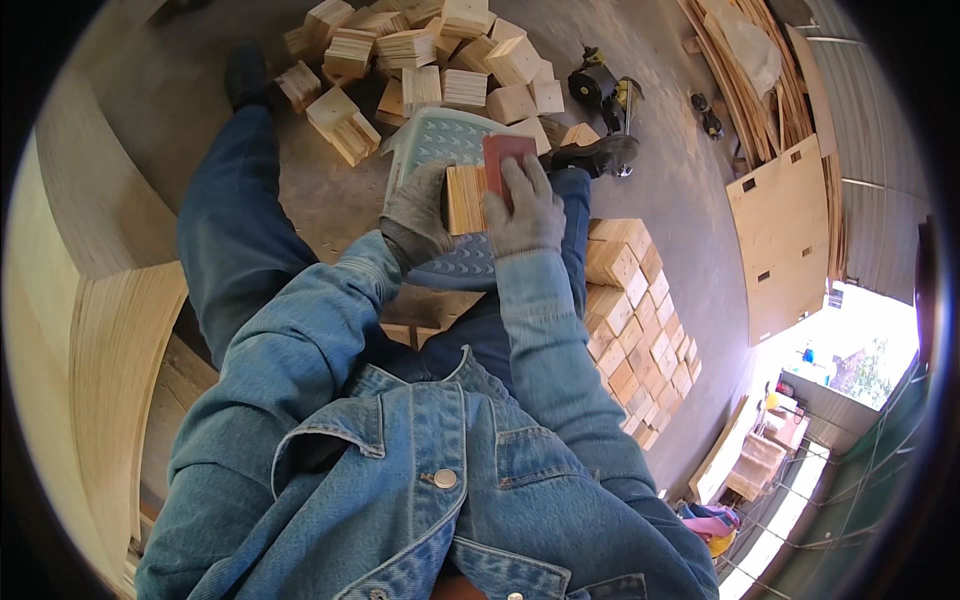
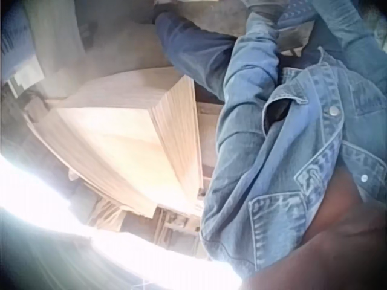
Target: The person sits and sands small wooden blocks one at a time using a sanding block. They hold each block in the left hand and rub the surfaces with the sanding block in the right hand, then place the finished pieces into a nearby stack.
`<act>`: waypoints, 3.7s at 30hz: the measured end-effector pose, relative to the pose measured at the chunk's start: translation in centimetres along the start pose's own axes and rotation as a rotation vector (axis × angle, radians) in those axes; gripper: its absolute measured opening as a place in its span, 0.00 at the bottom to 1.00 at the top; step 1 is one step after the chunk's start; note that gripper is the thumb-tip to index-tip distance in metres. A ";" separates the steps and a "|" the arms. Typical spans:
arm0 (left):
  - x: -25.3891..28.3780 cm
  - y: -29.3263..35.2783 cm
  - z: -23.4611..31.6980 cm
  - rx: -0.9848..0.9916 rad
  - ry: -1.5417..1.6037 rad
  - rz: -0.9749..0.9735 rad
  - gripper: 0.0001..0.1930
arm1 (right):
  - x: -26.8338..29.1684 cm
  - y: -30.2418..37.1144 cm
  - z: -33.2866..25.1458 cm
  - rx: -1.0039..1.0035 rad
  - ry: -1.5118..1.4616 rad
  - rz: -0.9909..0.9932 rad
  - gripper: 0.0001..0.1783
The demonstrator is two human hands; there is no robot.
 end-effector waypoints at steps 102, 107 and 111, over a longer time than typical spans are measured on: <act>-0.1 -0.3 0.5 0.060 0.050 -0.111 0.56 | 1.1 -1.3 -0.3 -0.059 0.245 -0.092 0.30; 0.6 -0.1 -1.1 0.076 0.074 -0.081 0.58 | 0.1 -0.5 -0.4 -0.047 0.145 -0.079 0.31; 2.0 -0.6 3.1 0.062 -0.104 -0.050 0.52 | 1.0 4.9 1.0 -0.065 0.158 -0.053 0.32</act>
Point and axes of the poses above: each hand's wrist, its own y-axis away from the middle knuckle, its own x-axis out of the back of the hand, z = x × y, the point moved 8 cm from there along -y, towards the middle knuckle, and after that the axes turned 2 degrees about -z, right-handed, at the moved point
